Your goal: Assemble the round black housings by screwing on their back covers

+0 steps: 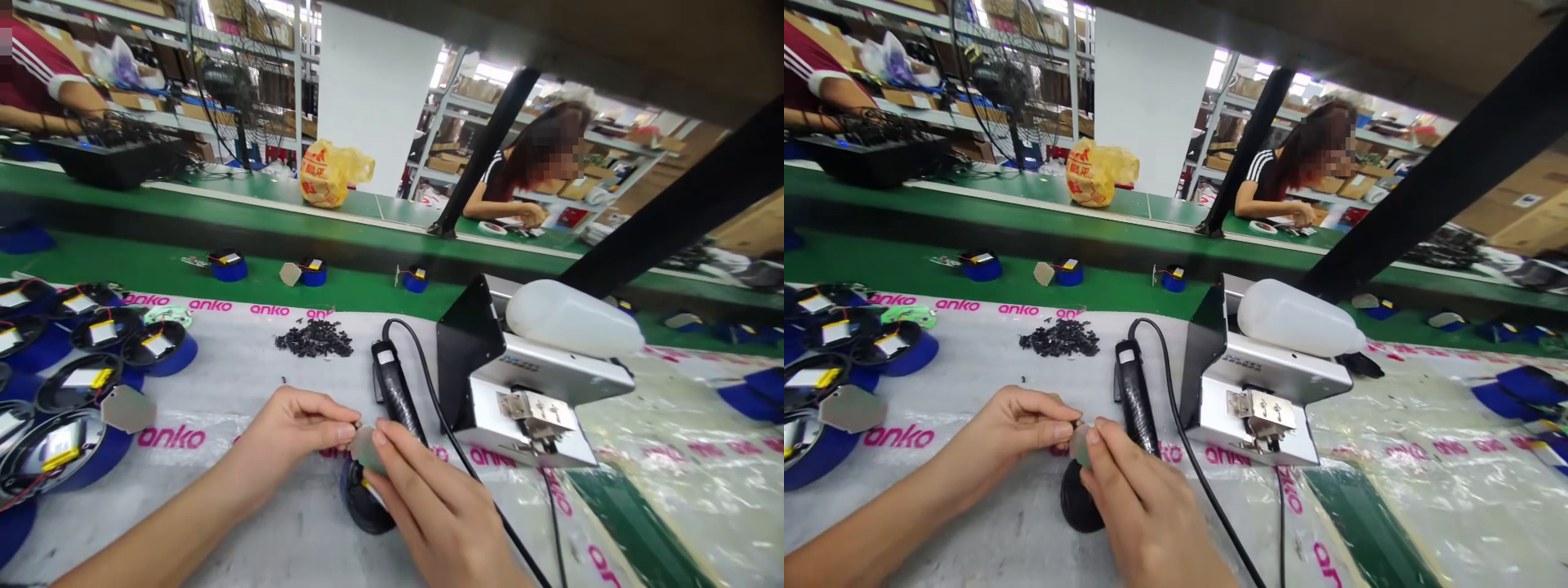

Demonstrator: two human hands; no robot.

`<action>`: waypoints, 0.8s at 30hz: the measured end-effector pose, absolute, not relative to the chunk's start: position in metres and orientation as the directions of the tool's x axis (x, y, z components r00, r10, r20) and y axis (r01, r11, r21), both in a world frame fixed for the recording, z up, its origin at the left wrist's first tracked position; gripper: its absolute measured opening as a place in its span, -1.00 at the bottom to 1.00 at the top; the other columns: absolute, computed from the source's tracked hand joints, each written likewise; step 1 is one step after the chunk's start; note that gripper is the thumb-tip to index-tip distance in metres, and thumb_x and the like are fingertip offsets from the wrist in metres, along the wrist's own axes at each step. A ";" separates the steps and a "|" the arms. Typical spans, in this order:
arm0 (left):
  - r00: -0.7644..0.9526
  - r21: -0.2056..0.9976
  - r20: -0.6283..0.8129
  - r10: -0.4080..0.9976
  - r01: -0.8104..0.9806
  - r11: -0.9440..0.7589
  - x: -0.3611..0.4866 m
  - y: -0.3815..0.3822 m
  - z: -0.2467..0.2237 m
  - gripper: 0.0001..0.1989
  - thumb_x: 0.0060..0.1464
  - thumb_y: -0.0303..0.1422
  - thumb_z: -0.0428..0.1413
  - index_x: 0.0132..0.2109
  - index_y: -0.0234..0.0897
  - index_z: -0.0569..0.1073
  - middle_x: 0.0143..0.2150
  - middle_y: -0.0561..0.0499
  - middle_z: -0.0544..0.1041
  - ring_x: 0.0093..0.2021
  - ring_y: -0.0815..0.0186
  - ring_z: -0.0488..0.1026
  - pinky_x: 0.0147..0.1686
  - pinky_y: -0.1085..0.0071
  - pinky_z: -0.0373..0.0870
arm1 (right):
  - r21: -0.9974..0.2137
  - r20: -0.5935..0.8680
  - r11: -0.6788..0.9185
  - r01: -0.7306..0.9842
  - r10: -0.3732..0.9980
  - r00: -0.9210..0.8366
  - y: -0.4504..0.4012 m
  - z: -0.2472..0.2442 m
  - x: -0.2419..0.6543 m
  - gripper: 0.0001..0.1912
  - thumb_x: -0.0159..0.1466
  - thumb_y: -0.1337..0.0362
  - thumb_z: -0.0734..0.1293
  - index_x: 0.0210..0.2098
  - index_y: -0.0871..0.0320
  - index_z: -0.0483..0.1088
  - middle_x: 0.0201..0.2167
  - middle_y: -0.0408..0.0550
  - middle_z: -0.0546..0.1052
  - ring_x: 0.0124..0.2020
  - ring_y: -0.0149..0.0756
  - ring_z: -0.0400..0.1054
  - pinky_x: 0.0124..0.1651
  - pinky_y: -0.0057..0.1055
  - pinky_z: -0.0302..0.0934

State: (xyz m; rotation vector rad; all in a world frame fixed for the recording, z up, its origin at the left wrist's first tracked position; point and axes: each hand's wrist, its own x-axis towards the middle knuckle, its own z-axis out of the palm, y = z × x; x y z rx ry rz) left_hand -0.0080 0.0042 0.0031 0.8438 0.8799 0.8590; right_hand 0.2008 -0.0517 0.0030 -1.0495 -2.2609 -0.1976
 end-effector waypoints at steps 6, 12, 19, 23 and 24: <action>0.463 0.865 -0.272 0.844 -0.268 0.425 -0.007 0.011 0.002 -0.84 -0.20 -0.34 0.45 -0.38 -0.25 0.70 -0.50 0.04 0.62 -0.48 0.48 0.46 -0.39 0.60 0.41 | -0.143 0.540 0.718 0.682 0.633 -0.554 -0.051 0.005 0.205 -0.61 0.42 0.38 0.25 0.22 0.27 0.28 0.18 0.02 0.45 0.13 -0.30 0.41 0.05 -0.43 0.47; 0.443 0.886 -0.270 0.855 -0.234 0.401 -0.009 0.013 0.002 -0.85 -0.20 -0.36 0.45 -0.38 -0.25 0.70 -0.49 0.03 0.63 -0.49 0.47 0.48 -0.41 0.61 0.44 | -0.175 0.505 0.672 0.719 0.688 -0.521 -0.054 0.003 0.203 -0.59 0.45 0.41 0.16 0.27 0.26 0.24 0.23 0.04 0.39 0.16 -0.25 0.39 0.08 -0.37 0.46; 0.436 0.946 -0.237 0.868 -0.099 0.308 -0.006 0.009 0.016 -0.91 -0.10 -0.43 0.38 -0.35 -0.21 0.71 -0.42 0.05 0.64 -0.45 0.45 0.50 -0.40 0.61 0.47 | -0.103 0.514 0.653 0.750 0.681 -0.522 -0.050 0.007 0.203 -0.60 0.43 0.36 0.21 0.25 0.26 0.26 0.16 0.07 0.45 0.06 -0.19 0.45 -0.01 -0.28 0.49; 0.427 0.955 -0.181 0.886 -0.139 0.262 -0.006 0.001 0.023 -0.73 0.01 -0.35 0.34 -0.08 -0.05 0.66 -0.25 0.07 0.69 -0.30 0.37 0.55 -0.25 0.51 0.49 | -0.209 0.403 0.616 0.759 0.762 -0.507 -0.048 0.010 0.206 -0.47 0.44 0.33 0.17 0.38 0.10 0.06 0.12 0.13 0.40 -0.02 -0.12 0.48 -0.16 -0.20 0.54; 0.438 0.965 -0.167 0.883 -0.112 0.238 -0.008 -0.001 0.025 -0.63 0.04 -0.31 0.33 0.03 0.01 0.60 -0.18 0.07 0.69 -0.25 0.34 0.56 -0.20 0.46 0.49 | -0.255 0.352 0.608 0.752 0.783 -0.513 -0.047 0.012 0.207 -0.45 0.44 0.35 0.15 0.39 0.05 0.02 0.13 0.13 0.38 -0.02 -0.14 0.47 -0.15 -0.21 0.53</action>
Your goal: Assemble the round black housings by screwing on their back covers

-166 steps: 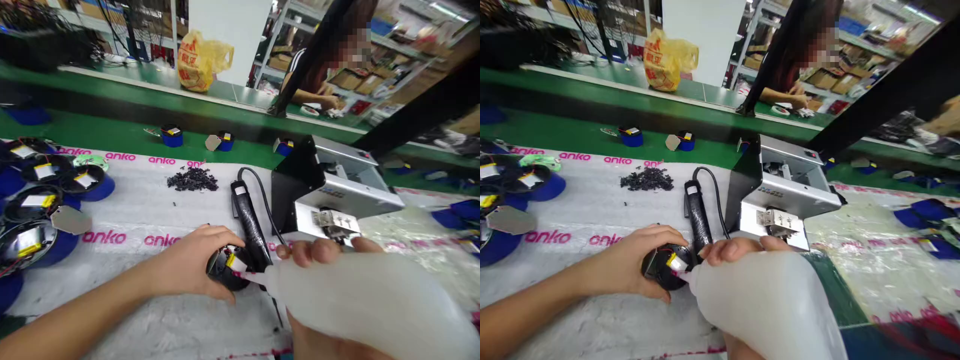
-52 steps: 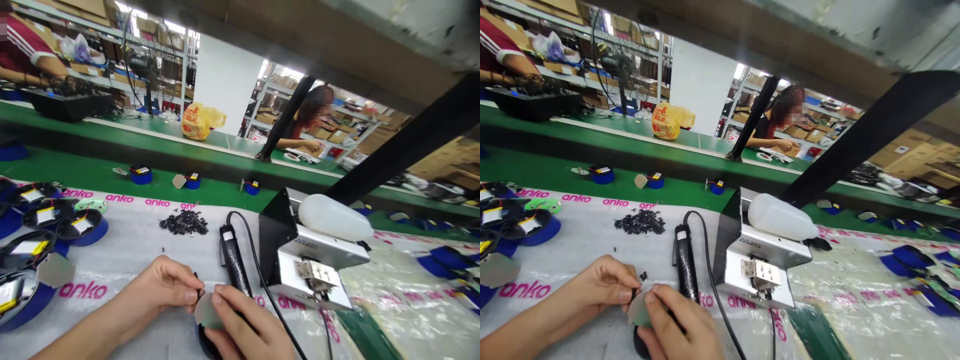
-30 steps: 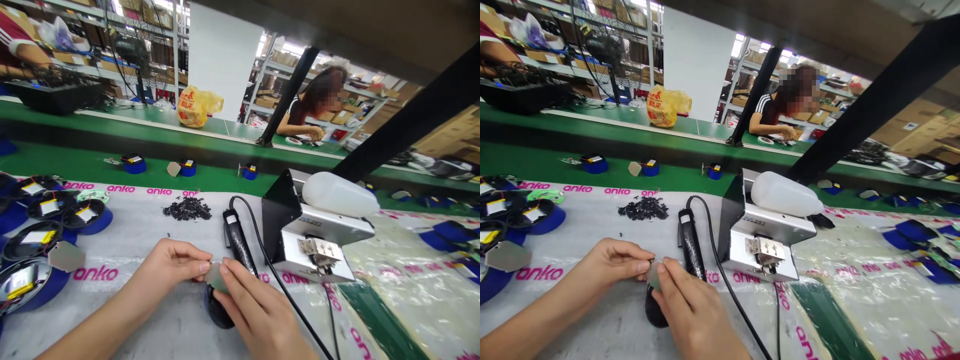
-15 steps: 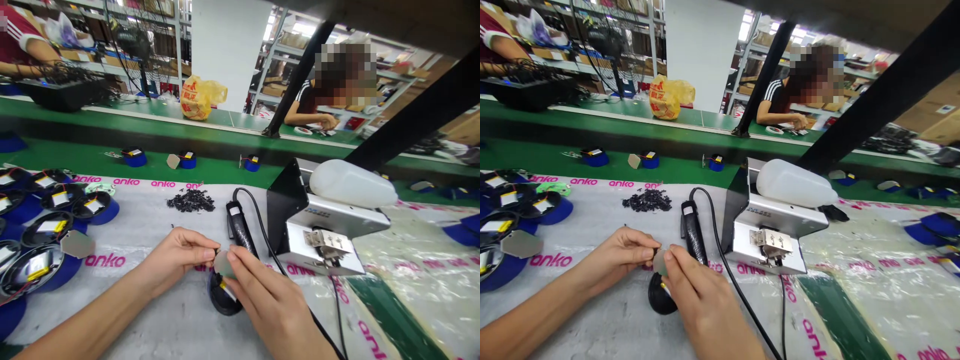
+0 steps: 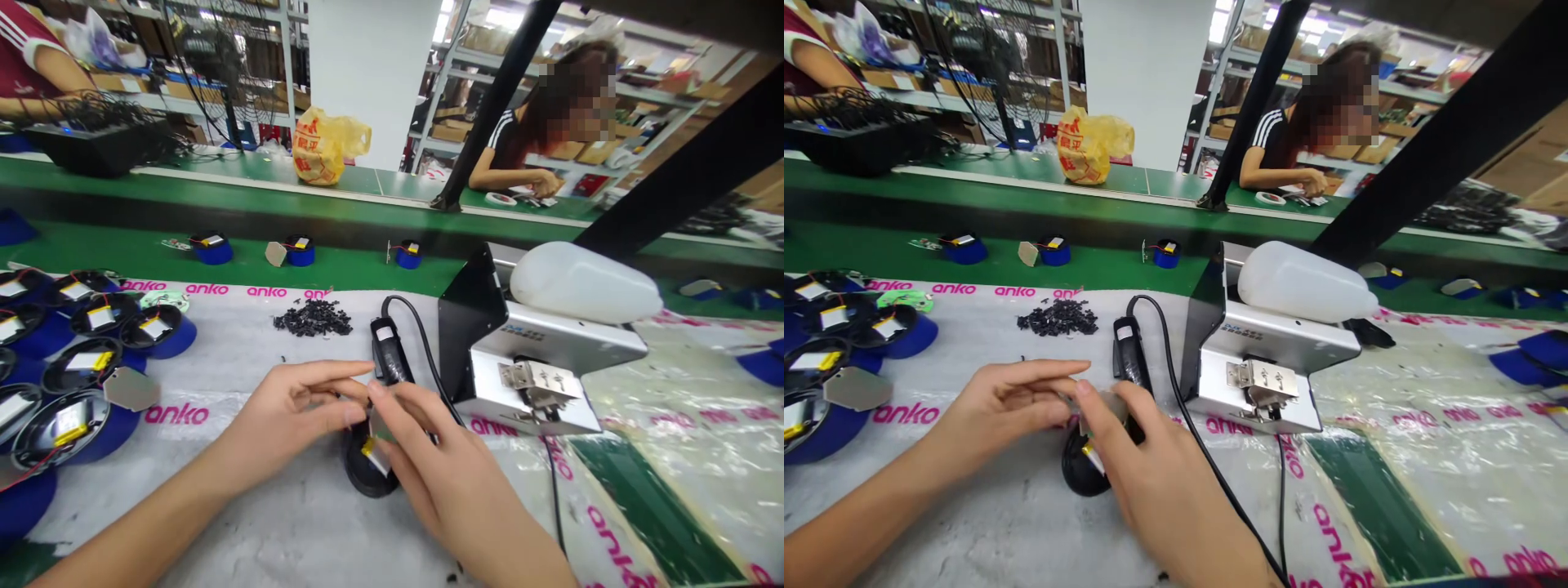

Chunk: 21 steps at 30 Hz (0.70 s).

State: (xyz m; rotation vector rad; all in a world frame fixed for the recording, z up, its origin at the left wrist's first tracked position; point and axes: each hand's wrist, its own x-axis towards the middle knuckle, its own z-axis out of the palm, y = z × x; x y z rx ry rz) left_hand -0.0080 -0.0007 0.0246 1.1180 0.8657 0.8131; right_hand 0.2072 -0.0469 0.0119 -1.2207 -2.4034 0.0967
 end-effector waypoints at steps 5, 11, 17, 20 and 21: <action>0.534 0.940 -0.006 0.846 0.291 -0.177 -0.015 -0.003 0.021 -0.20 -0.21 -0.16 0.46 0.23 0.06 0.42 0.10 0.03 0.57 -0.01 0.12 0.46 0.07 0.23 0.35 | -0.441 0.274 0.559 0.702 0.829 -0.488 -0.048 0.023 0.214 -0.51 0.43 0.35 0.15 0.32 -0.05 0.11 0.17 0.02 0.32 0.12 -0.28 0.37 0.09 -0.35 0.42; 0.695 0.913 0.026 0.719 0.276 -0.300 0.002 -0.003 0.007 -0.40 -0.08 -0.23 0.40 0.15 -0.04 0.49 0.04 0.01 0.58 0.05 0.08 0.43 0.07 0.23 0.34 | -0.411 0.362 0.560 0.719 0.824 -0.435 -0.072 0.019 0.215 -0.57 0.43 0.31 0.20 0.27 0.07 0.18 0.22 -0.03 0.32 0.25 -0.38 0.25 0.27 -0.56 0.17; 0.625 0.975 -0.221 0.749 0.166 0.148 0.004 -0.011 0.000 -0.35 -0.12 -0.43 0.37 0.16 -0.02 0.47 0.09 -0.03 0.52 -0.19 0.18 0.56 -0.34 0.40 0.49 | -0.541 0.436 0.510 0.668 0.850 -0.296 -0.085 -0.004 0.214 -0.62 0.37 0.31 0.29 0.16 0.10 0.28 0.09 0.06 0.38 0.11 -0.28 0.37 0.15 -0.49 0.33; 0.679 0.931 -0.304 0.669 0.061 0.360 0.001 -0.012 -0.002 -0.29 -0.12 -0.47 0.36 0.21 -0.08 0.42 -0.19 0.03 0.58 -0.39 0.33 0.53 -0.42 0.49 0.45 | -0.659 0.424 0.465 0.591 0.879 -0.218 -0.081 -0.009 0.211 -0.59 0.32 0.36 0.32 0.15 0.12 0.28 0.03 0.13 0.38 0.06 -0.17 0.38 0.04 -0.33 0.42; 0.697 0.917 -0.311 0.646 0.041 0.397 0.001 -0.011 -0.002 -0.31 -0.09 -0.45 0.35 0.22 -0.11 0.40 -0.28 0.07 0.58 -0.41 0.34 0.54 -0.38 0.49 0.46 | -0.686 0.416 0.445 0.575 0.889 -0.190 -0.080 -0.010 0.209 -0.59 0.32 0.37 0.33 0.15 0.13 0.29 0.01 0.14 0.38 0.04 -0.16 0.38 0.02 -0.29 0.43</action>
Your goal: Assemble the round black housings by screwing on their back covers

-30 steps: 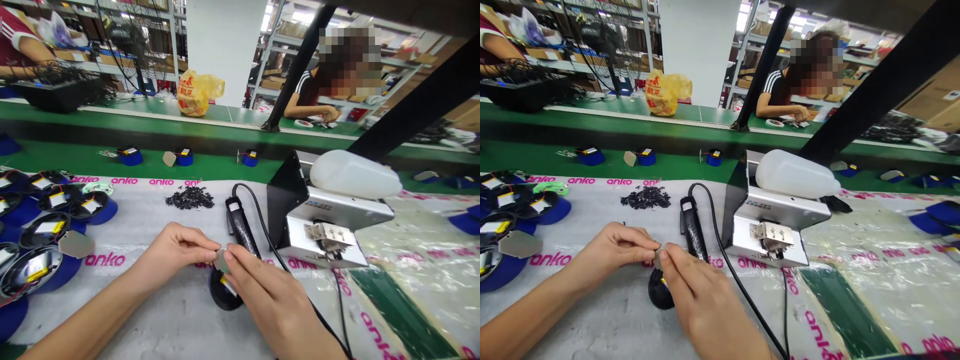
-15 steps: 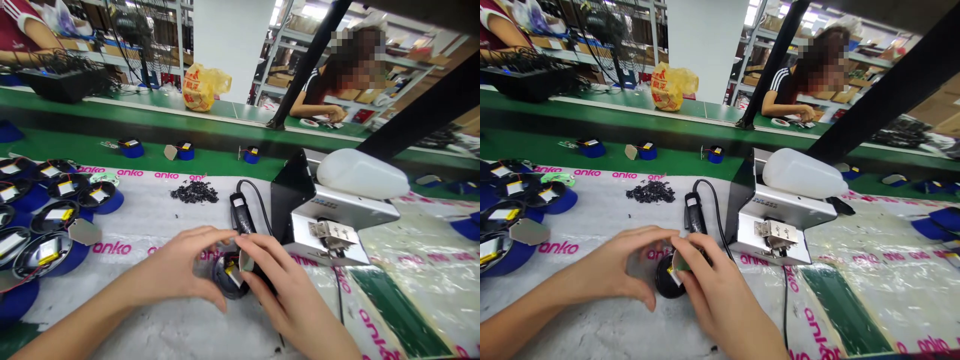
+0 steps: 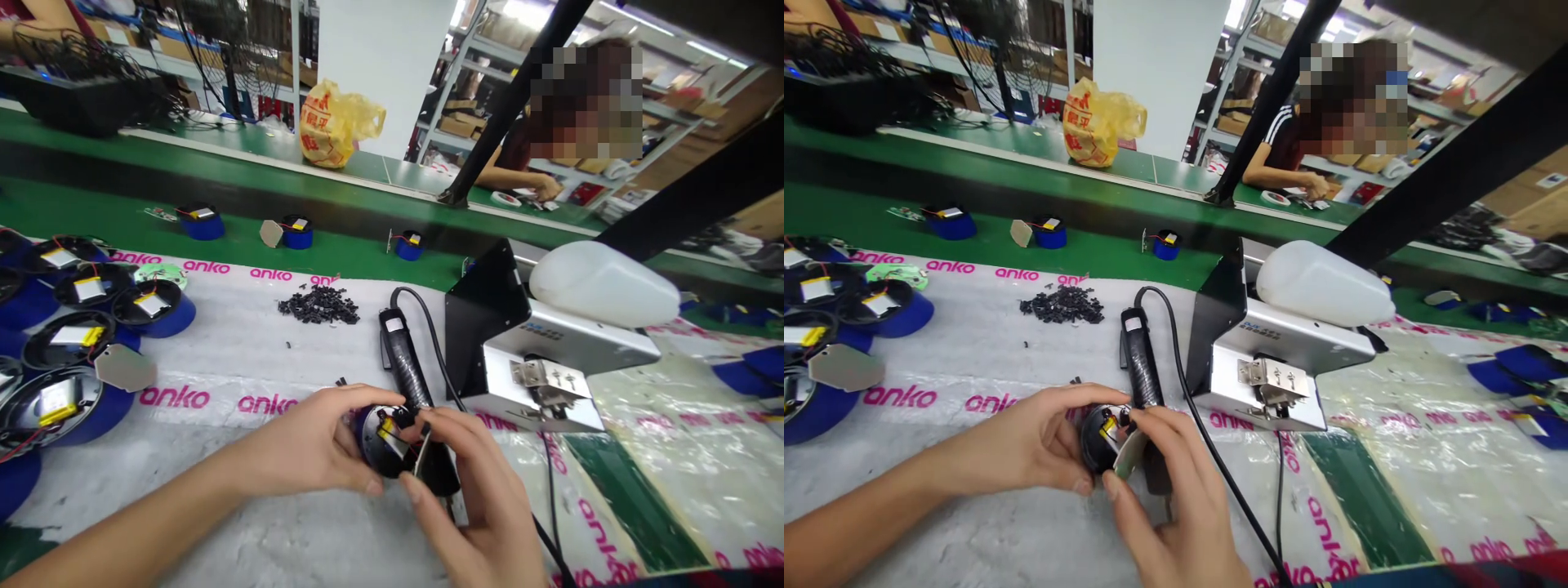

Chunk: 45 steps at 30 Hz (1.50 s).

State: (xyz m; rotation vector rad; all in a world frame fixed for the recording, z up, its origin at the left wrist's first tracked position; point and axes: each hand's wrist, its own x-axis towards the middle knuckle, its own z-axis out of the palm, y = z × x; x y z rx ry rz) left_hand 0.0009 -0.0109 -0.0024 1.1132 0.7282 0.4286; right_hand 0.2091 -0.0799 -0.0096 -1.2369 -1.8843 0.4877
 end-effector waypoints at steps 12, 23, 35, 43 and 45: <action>0.549 0.891 -0.410 0.728 0.069 0.449 0.016 -0.015 -0.001 -0.60 0.14 -0.20 0.20 0.10 -0.20 0.49 -0.34 0.02 0.62 -0.53 0.35 0.55 -0.46 0.45 0.54 | -0.622 0.485 0.412 0.666 0.870 -0.084 -0.093 -0.010 0.191 -0.62 0.29 0.41 0.31 0.09 0.12 0.32 0.03 0.08 0.30 0.07 -0.24 0.32 0.05 -0.42 0.36; 0.454 0.913 -0.406 0.793 0.172 0.369 0.029 -0.017 0.007 -0.82 0.13 -0.30 0.10 -0.10 -0.13 0.48 -0.56 0.16 0.43 -0.69 0.39 0.38 -0.68 0.53 0.35 | -0.646 0.368 0.356 0.676 0.920 -0.134 -0.090 0.000 0.188 -0.61 0.30 0.40 0.28 0.11 0.07 0.31 -0.05 0.01 0.28 -0.04 -0.34 0.37 -0.02 -0.56 0.37; 0.552 0.916 -0.361 0.752 0.058 0.397 0.018 -0.017 -0.001 -0.71 0.19 -0.22 0.10 0.03 -0.14 0.48 -0.61 0.16 0.44 -0.63 0.36 0.45 -0.58 0.53 0.42 | -0.482 0.447 0.472 0.738 0.857 -0.256 -0.071 0.004 0.195 -0.73 0.34 0.35 0.34 0.03 0.09 0.40 0.01 0.02 0.45 -0.01 -0.27 0.43 0.03 -0.43 0.41; 0.655 0.745 -0.399 0.641 -0.175 0.643 0.003 -0.013 -0.011 -0.54 0.14 -0.19 0.20 0.16 -0.21 0.47 -0.37 -0.01 0.66 -0.40 0.25 0.65 -0.30 0.38 0.59 | -0.368 0.485 0.532 0.763 0.809 -0.331 -0.072 0.001 0.189 -0.75 0.32 0.44 0.34 -0.01 0.17 0.44 0.01 0.09 0.44 0.01 -0.14 0.32 0.02 -0.19 0.39; 0.642 0.746 -0.406 0.651 -0.179 0.641 0.005 -0.014 -0.010 -0.53 0.13 -0.15 0.22 0.15 -0.22 0.46 -0.30 -0.02 0.66 -0.39 0.26 0.64 -0.30 0.37 0.61 | -0.344 0.499 0.524 0.779 0.805 -0.321 -0.071 0.003 0.184 -0.77 0.32 0.45 0.32 -0.03 0.22 0.45 -0.04 0.12 0.45 -0.04 -0.13 0.32 0.00 -0.15 0.39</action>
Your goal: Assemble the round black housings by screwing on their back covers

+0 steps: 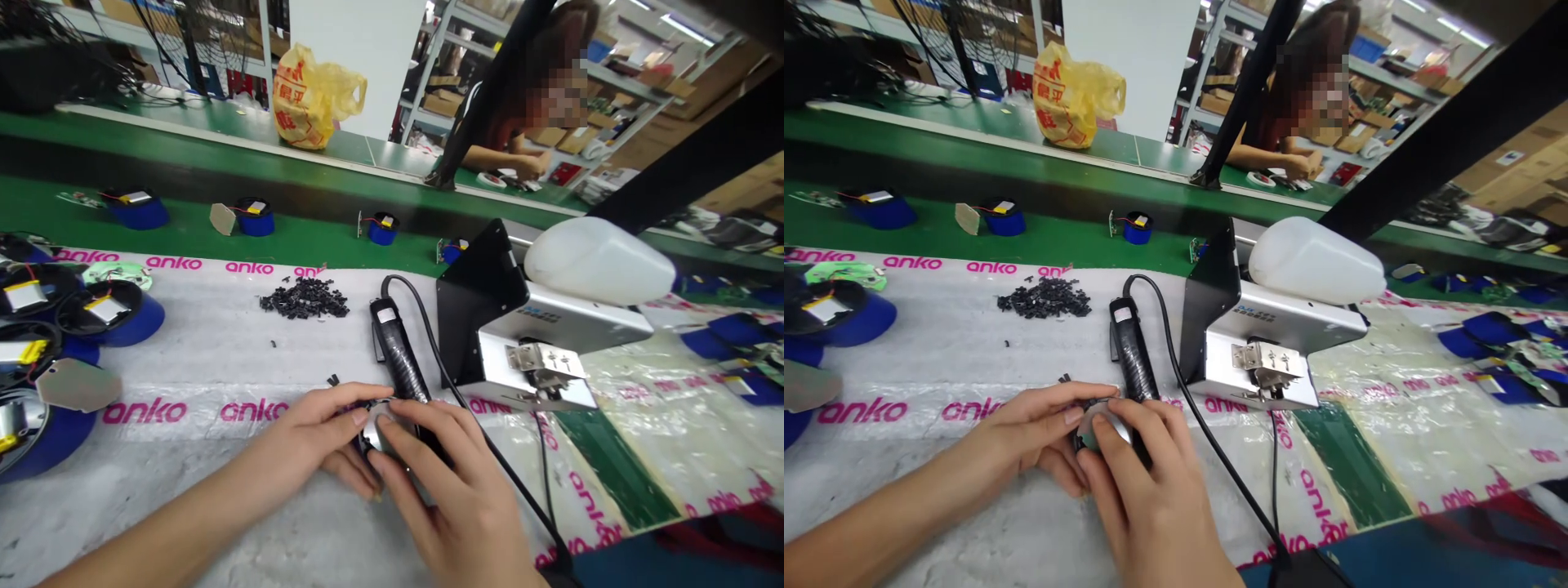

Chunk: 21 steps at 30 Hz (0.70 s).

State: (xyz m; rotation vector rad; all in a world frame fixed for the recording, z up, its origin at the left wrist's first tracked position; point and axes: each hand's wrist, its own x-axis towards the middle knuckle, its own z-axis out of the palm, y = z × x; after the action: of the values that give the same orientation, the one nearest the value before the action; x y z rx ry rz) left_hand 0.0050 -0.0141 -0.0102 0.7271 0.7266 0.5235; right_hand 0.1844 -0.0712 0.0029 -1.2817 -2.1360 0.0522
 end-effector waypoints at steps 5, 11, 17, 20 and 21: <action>0.601 0.773 -0.418 0.681 -0.159 0.615 0.010 -0.017 -0.007 -0.52 0.13 -0.11 0.22 0.12 -0.25 0.43 -0.33 0.00 0.64 -0.39 0.26 0.63 -0.34 0.37 0.62 | -0.261 0.473 0.473 0.842 0.823 -0.316 -0.075 0.010 0.180 -0.75 0.34 0.42 0.27 -0.01 0.25 0.47 -0.06 0.20 0.43 -0.08 -0.06 0.31 -0.11 -0.07 0.43; 0.520 0.818 -0.444 0.730 -0.098 0.567 0.015 -0.024 -0.001 -0.67 0.23 -0.21 0.13 0.08 -0.21 0.45 -0.31 0.05 0.62 -0.41 0.30 0.62 -0.37 0.41 0.61 | -0.348 0.399 0.411 0.842 0.878 -0.264 -0.081 0.013 0.184 -0.70 0.33 0.42 0.27 0.03 0.16 0.46 -0.09 0.14 0.43 -0.15 -0.13 0.35 -0.22 -0.15 0.45; 0.555 0.839 -0.470 0.686 0.041 0.542 0.009 -0.019 0.002 -0.64 0.19 -0.14 0.18 0.05 -0.20 0.43 -0.35 0.08 0.60 -0.46 0.32 0.61 -0.40 0.45 0.59 | -0.391 0.395 0.402 0.828 0.886 -0.244 -0.080 0.012 0.188 -0.76 0.32 0.35 0.33 -0.01 0.12 0.43 -0.13 -0.03 0.54 -0.13 -0.14 0.36 -0.13 -0.17 0.41; 0.574 0.862 -0.459 0.678 0.103 0.497 0.010 -0.014 0.002 -0.67 0.17 -0.13 0.20 -0.02 -0.21 0.42 -0.38 0.09 0.59 -0.49 0.34 0.58 -0.46 0.48 0.56 | -0.414 0.395 0.397 0.819 0.889 -0.231 -0.077 0.011 0.190 -0.77 0.32 0.35 0.34 -0.03 0.10 0.44 -0.14 -0.04 0.55 -0.14 -0.14 0.36 -0.13 -0.20 0.40; 0.577 0.866 -0.454 0.679 0.107 0.488 0.011 -0.013 0.002 -0.67 0.16 -0.11 0.20 -0.04 -0.21 0.42 -0.35 0.07 0.60 -0.50 0.34 0.57 -0.47 0.48 0.55 | -0.427 0.400 0.394 0.814 0.890 -0.221 -0.076 0.010 0.190 -0.78 0.31 0.35 0.34 -0.04 0.11 0.44 -0.15 -0.04 0.56 -0.15 -0.14 0.37 -0.13 -0.20 0.40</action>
State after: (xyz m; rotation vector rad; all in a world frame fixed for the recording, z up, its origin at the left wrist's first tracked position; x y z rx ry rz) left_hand 0.0110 -0.0126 0.0020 1.0232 0.9149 0.4138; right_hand 0.1895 -0.0761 0.0103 -1.4508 -2.0658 0.1669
